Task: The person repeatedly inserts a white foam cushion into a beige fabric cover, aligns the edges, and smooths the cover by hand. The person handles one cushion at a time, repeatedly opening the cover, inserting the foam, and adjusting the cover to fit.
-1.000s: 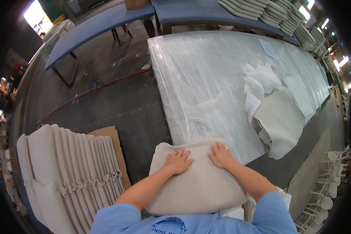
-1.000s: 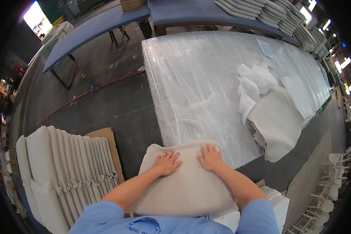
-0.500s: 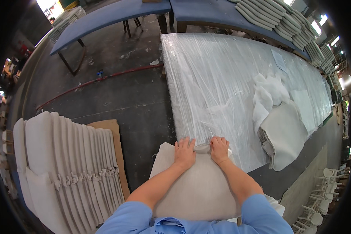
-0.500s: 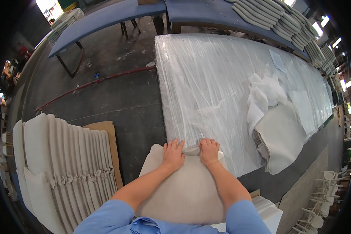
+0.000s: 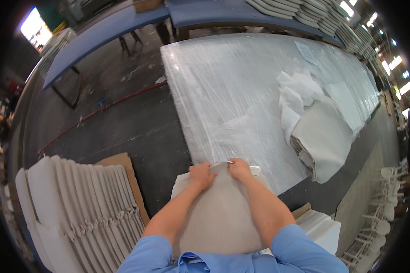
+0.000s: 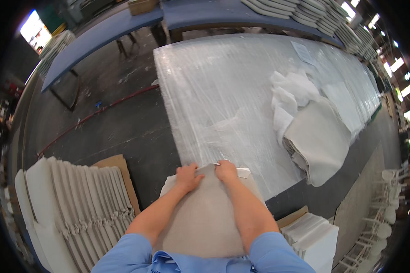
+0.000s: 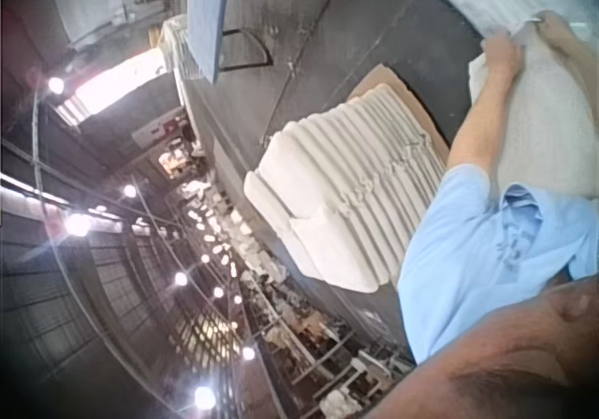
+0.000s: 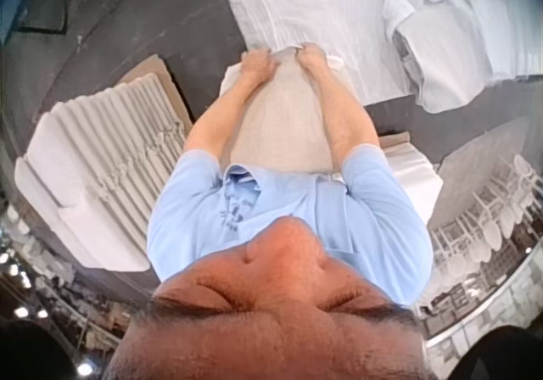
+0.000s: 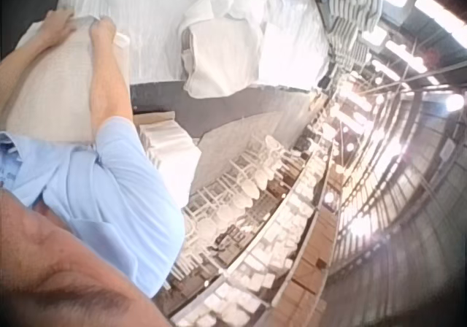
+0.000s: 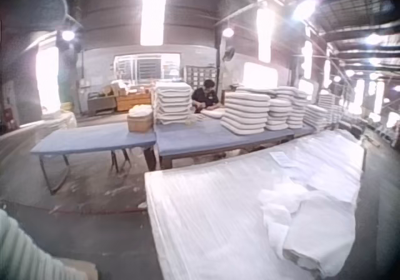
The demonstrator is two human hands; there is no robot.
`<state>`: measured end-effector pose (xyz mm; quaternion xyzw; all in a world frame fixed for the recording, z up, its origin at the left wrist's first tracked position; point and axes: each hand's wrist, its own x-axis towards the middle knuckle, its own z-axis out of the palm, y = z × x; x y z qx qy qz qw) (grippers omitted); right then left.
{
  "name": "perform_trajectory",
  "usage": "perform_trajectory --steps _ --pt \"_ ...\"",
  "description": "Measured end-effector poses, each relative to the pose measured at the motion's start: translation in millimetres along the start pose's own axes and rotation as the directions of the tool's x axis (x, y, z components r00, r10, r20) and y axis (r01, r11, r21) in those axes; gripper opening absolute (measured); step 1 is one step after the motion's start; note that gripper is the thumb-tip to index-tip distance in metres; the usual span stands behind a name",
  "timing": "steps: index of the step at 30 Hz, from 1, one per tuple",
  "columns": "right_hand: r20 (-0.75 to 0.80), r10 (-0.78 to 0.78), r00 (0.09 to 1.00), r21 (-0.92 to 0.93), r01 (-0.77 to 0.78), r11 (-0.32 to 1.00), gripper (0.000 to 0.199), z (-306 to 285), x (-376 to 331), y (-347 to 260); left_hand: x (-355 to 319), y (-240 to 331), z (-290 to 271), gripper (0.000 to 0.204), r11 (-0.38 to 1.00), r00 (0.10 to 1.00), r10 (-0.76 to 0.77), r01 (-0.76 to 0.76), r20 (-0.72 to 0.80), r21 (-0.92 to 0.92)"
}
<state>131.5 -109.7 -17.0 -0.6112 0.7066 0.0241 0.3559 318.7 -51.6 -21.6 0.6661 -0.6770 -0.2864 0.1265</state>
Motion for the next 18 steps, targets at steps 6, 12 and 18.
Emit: perform_trajectory --steps 6,12,18 --pt "-0.154 0.002 0.988 0.26 0.038 0.965 0.025 27.4 -13.7 -24.8 -12.4 -61.4 -9.2 0.04 0.977 0.989 -0.086 0.107 -0.117 0.186" --pt "-0.285 -0.082 0.955 0.333 0.179 0.926 0.021 45.2 0.7 -6.6 -5.7 -62.5 10.8 0.035 0.984 0.978 -0.055 0.087 -0.199 0.155" --pt "-0.189 -0.038 0.981 0.323 0.098 0.941 0.022 48.5 19.2 -0.6 5.3 -58.7 1.6 0.035 0.988 0.992 -0.085 0.096 -0.092 0.118"
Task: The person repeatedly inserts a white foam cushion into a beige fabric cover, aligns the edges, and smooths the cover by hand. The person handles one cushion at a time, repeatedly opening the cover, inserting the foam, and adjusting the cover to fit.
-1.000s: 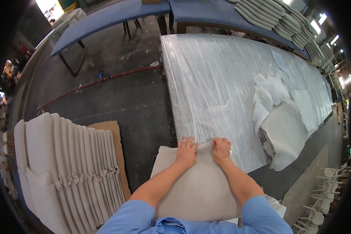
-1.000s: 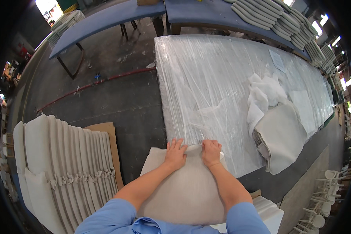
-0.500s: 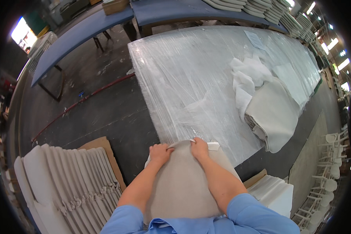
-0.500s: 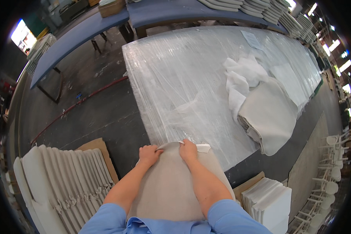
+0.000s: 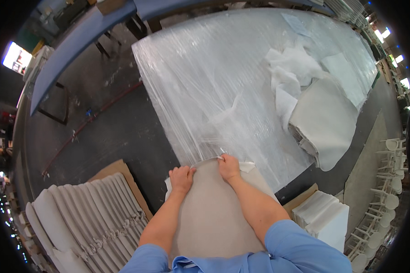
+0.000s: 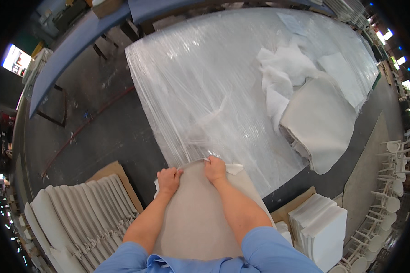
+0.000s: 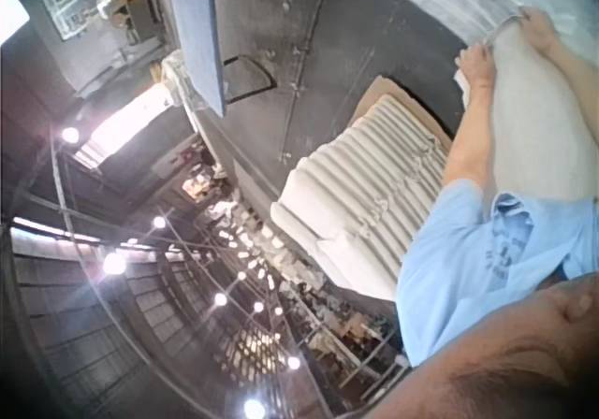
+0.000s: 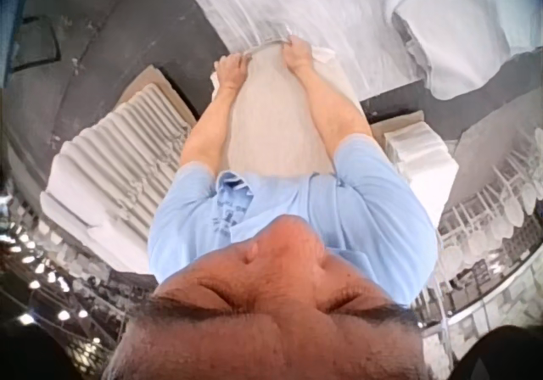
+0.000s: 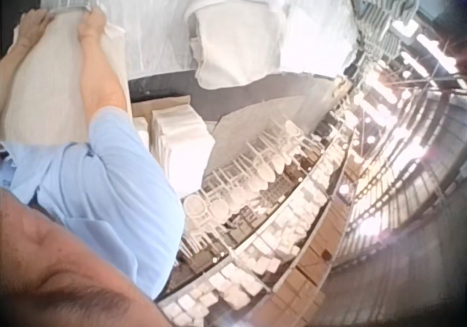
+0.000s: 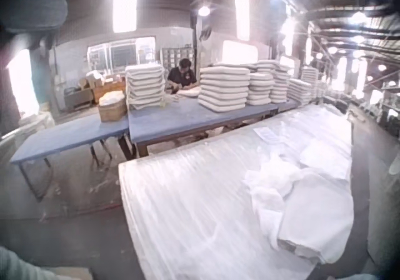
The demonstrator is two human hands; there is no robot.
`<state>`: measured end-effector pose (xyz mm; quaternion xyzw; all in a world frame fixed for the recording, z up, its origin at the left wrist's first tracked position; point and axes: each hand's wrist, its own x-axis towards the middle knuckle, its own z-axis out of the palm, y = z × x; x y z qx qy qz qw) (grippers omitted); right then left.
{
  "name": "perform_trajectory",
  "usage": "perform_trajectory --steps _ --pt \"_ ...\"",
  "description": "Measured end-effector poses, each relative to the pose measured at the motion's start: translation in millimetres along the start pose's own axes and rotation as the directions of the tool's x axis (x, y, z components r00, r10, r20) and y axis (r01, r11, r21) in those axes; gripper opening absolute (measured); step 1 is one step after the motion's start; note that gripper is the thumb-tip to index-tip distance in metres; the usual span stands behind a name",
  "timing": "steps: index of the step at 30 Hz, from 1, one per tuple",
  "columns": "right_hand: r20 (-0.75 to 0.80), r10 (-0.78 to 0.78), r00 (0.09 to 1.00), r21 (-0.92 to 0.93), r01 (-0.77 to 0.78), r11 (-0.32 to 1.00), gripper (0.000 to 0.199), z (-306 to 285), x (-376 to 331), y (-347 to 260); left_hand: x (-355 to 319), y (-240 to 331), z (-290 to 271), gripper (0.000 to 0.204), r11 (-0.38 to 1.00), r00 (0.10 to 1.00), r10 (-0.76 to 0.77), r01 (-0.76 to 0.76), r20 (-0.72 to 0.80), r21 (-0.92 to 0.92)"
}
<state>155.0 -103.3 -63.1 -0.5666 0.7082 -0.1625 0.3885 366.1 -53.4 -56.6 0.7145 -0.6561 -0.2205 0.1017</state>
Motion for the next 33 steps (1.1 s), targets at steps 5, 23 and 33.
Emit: perform_trajectory --steps 5,23,33 --pt "0.364 0.02 0.931 -0.318 0.103 0.943 0.022 -55.7 24.6 -2.1 5.3 -39.4 -39.6 0.048 0.98 0.882 -0.193 0.157 0.429 0.118" --pt "-0.028 0.031 0.999 -0.203 -0.036 0.979 0.027 -71.9 26.9 40.6 -12.5 -53.9 -13.1 0.038 0.944 0.944 -0.326 0.322 0.057 0.078" --pt "-0.044 -0.009 0.999 -0.235 -0.002 0.972 0.03 -87.2 23.1 46.4 -24.6 -58.8 -31.1 0.059 0.571 0.626 -0.469 0.753 0.623 -0.328"
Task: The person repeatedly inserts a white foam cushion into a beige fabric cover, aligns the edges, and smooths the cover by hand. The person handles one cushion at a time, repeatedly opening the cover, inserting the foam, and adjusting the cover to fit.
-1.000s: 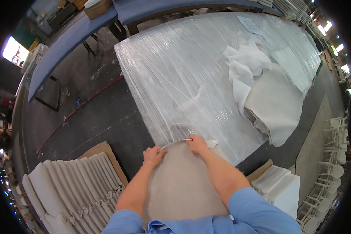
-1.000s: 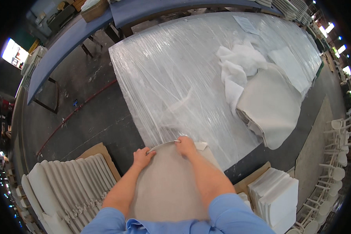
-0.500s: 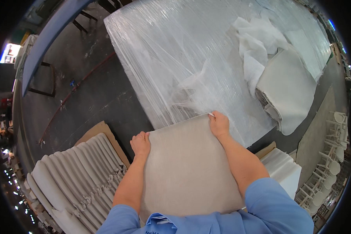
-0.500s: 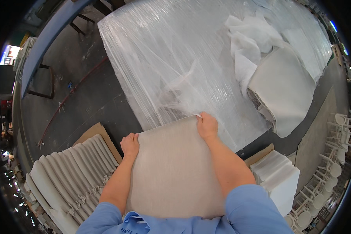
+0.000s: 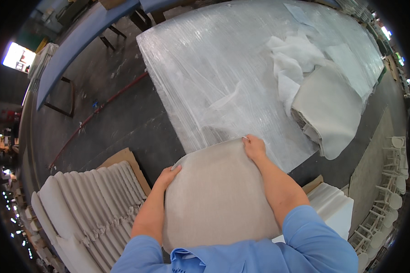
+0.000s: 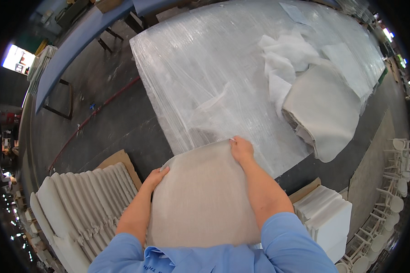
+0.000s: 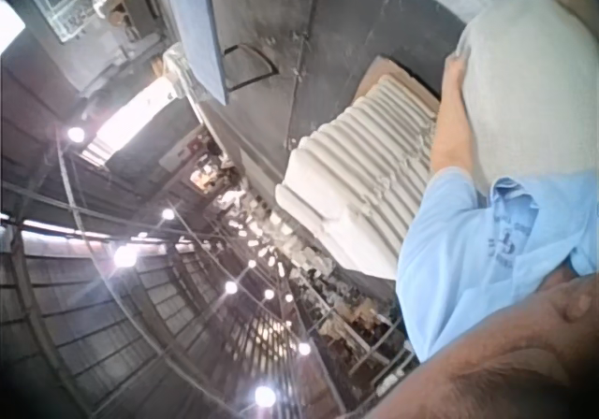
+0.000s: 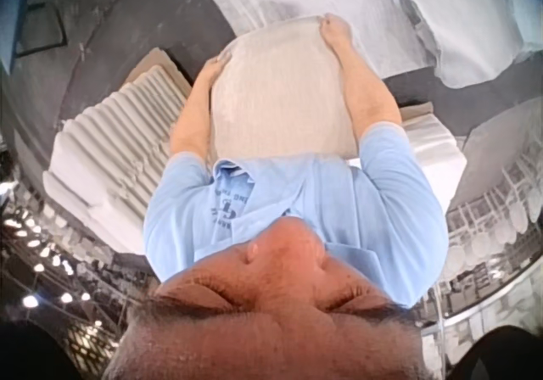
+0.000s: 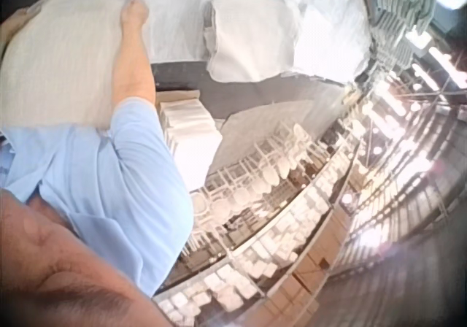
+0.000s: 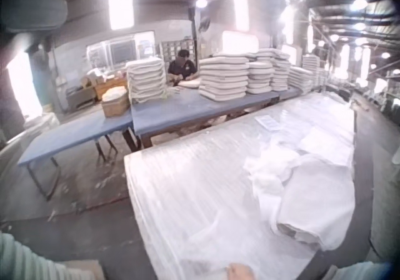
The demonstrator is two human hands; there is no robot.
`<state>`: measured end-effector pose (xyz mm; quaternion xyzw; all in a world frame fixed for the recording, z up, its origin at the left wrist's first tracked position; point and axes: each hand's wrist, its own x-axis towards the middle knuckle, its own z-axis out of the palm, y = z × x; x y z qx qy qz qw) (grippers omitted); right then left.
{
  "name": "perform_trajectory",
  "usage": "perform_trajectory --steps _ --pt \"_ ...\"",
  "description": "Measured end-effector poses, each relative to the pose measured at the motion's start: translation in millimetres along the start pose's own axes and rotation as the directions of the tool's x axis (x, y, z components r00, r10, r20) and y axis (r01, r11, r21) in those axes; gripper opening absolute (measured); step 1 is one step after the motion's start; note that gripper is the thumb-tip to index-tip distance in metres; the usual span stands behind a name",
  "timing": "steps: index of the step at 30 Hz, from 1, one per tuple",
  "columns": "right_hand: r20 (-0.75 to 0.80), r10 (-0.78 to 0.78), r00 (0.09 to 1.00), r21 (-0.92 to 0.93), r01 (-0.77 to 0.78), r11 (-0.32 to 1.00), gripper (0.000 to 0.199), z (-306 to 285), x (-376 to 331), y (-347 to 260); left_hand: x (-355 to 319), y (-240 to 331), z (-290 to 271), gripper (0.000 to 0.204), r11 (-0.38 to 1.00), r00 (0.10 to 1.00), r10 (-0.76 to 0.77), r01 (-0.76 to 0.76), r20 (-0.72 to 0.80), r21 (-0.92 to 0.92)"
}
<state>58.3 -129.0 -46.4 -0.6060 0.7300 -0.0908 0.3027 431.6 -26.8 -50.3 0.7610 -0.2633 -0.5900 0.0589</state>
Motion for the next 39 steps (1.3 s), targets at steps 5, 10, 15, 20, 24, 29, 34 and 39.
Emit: perform_trajectory --steps 5,10,15,20,24,29,34,39 --pt "-0.03 -0.038 0.999 0.019 0.038 0.999 0.028 13.3 -11.4 -12.8 13.7 -30.8 -3.7 0.051 0.984 0.989 0.094 -0.076 -0.11 0.158" --pt "0.028 -0.067 0.997 0.003 0.067 0.998 0.026 19.5 -5.2 -6.0 18.3 -28.5 -0.7 0.048 0.944 0.977 0.148 -0.094 -0.152 0.318" --pt "0.019 -0.105 0.994 0.088 0.103 0.991 0.022 10.3 9.7 -6.2 3.6 -29.3 -18.5 0.052 0.957 0.919 0.253 -0.191 -0.304 0.219" --pt "0.494 -0.134 0.859 0.434 -0.11 0.894 0.033 -81.0 -44.1 8.4 -91.1 -91.8 -19.0 0.074 0.883 0.965 0.24 -0.264 -0.109 -0.388" --pt "0.417 -0.139 0.898 0.75 -0.254 0.61 0.045 -148.0 -150.4 26.5 -161.4 -105.7 -10.8 0.053 0.486 0.961 0.277 -0.152 -0.014 -0.861" --pt "0.139 -0.113 0.984 0.977 -0.118 0.179 0.081 -144.3 -184.4 -3.5 -160.7 -48.3 -43.1 0.04 0.166 0.918 0.287 -0.331 -0.275 -0.929" --pt "-0.055 -0.011 0.998 0.99 0.056 0.13 0.082 -196.7 -196.9 -37.2 -217.4 54.5 -58.3 0.051 0.278 0.816 0.53 -0.424 -0.23 -0.862" --pt "-0.543 0.089 0.835 0.768 0.452 0.453 0.057 -189.9 -206.0 -37.5 -242.7 86.8 -26.4 0.048 0.325 0.568 0.705 -0.791 -0.426 -0.518"
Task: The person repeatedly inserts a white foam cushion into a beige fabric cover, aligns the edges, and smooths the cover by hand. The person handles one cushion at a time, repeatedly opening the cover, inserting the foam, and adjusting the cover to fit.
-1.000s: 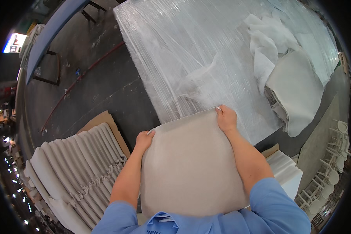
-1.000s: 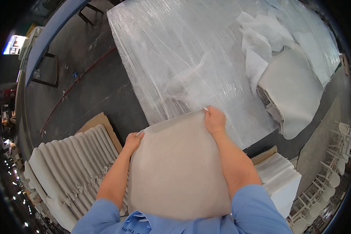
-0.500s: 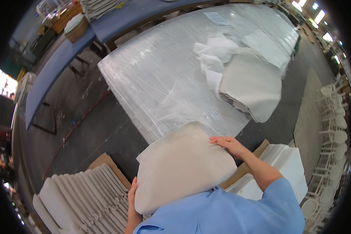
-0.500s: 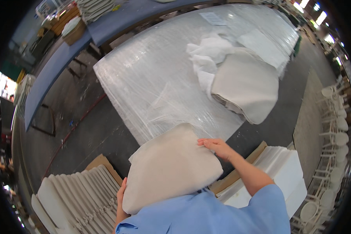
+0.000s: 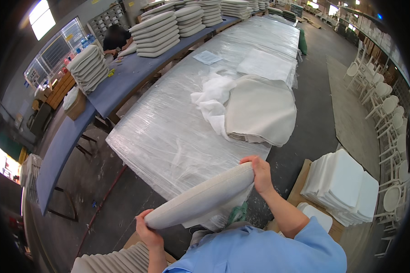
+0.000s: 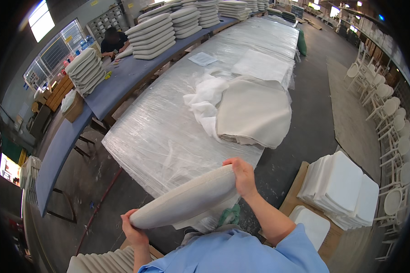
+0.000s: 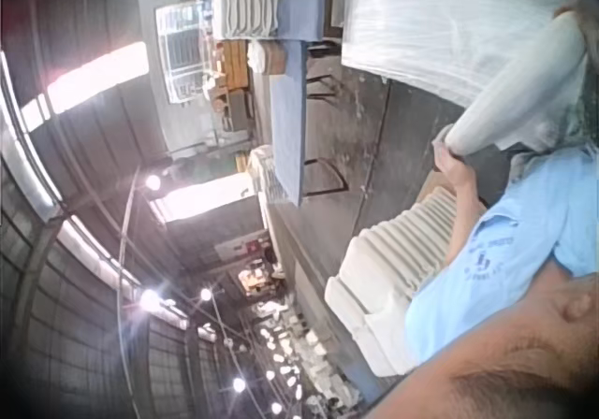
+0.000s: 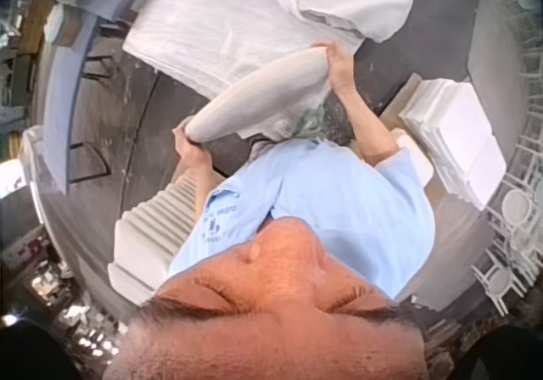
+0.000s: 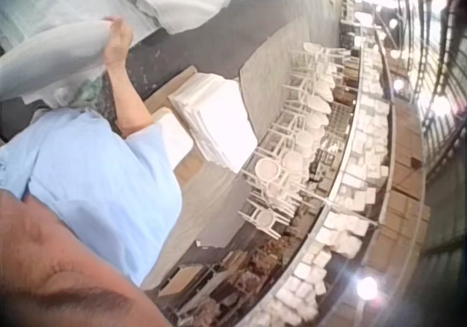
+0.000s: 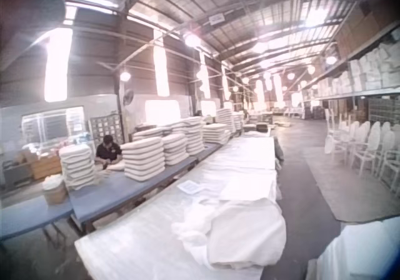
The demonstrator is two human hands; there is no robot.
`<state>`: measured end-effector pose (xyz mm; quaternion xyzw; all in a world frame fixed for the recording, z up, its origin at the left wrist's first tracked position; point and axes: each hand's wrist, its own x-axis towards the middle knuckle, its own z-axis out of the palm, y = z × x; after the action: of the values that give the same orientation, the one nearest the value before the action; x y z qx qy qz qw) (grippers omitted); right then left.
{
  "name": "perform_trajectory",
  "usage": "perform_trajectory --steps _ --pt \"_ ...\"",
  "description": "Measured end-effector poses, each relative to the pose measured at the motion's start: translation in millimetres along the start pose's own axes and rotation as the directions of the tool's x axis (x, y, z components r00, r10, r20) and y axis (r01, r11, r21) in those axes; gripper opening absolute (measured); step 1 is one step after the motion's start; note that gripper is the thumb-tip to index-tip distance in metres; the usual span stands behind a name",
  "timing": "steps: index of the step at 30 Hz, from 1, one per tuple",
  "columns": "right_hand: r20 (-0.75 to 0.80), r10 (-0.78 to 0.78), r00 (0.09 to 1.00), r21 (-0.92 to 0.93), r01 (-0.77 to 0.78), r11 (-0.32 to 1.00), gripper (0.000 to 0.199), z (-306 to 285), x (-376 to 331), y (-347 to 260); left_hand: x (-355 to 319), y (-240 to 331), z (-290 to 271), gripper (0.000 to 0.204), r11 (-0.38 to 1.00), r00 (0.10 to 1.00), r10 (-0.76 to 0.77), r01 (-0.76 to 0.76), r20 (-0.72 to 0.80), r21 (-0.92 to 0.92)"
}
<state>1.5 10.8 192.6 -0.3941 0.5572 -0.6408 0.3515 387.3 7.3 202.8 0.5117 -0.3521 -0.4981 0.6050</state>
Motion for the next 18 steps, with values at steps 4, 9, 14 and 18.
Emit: perform_trajectory --steps 4,9,14,18 --pt "-0.141 -0.211 0.967 -0.293 0.163 0.942 0.046 -2.8 -12.6 14.6 -3.8 -14.4 23.8 0.033 0.838 0.942 0.322 -0.33 0.094 0.434" --pt "-0.163 0.054 0.985 -0.14 -0.077 0.987 0.051 -34.9 -9.0 28.7 -2.6 -10.0 33.9 0.026 0.663 0.953 0.215 -0.304 0.216 0.684" --pt "-0.118 0.091 0.989 0.13 -0.076 0.989 0.058 -33.0 -7.6 34.8 -16.5 31.2 95.4 0.038 0.165 0.559 0.139 -0.827 0.817 0.538" --pt "-0.344 -0.152 0.927 0.03 0.173 0.985 0.059 -13.8 -38.2 48.4 -49.7 30.2 196.2 0.073 0.013 0.186 -0.078 -0.982 0.979 0.188"
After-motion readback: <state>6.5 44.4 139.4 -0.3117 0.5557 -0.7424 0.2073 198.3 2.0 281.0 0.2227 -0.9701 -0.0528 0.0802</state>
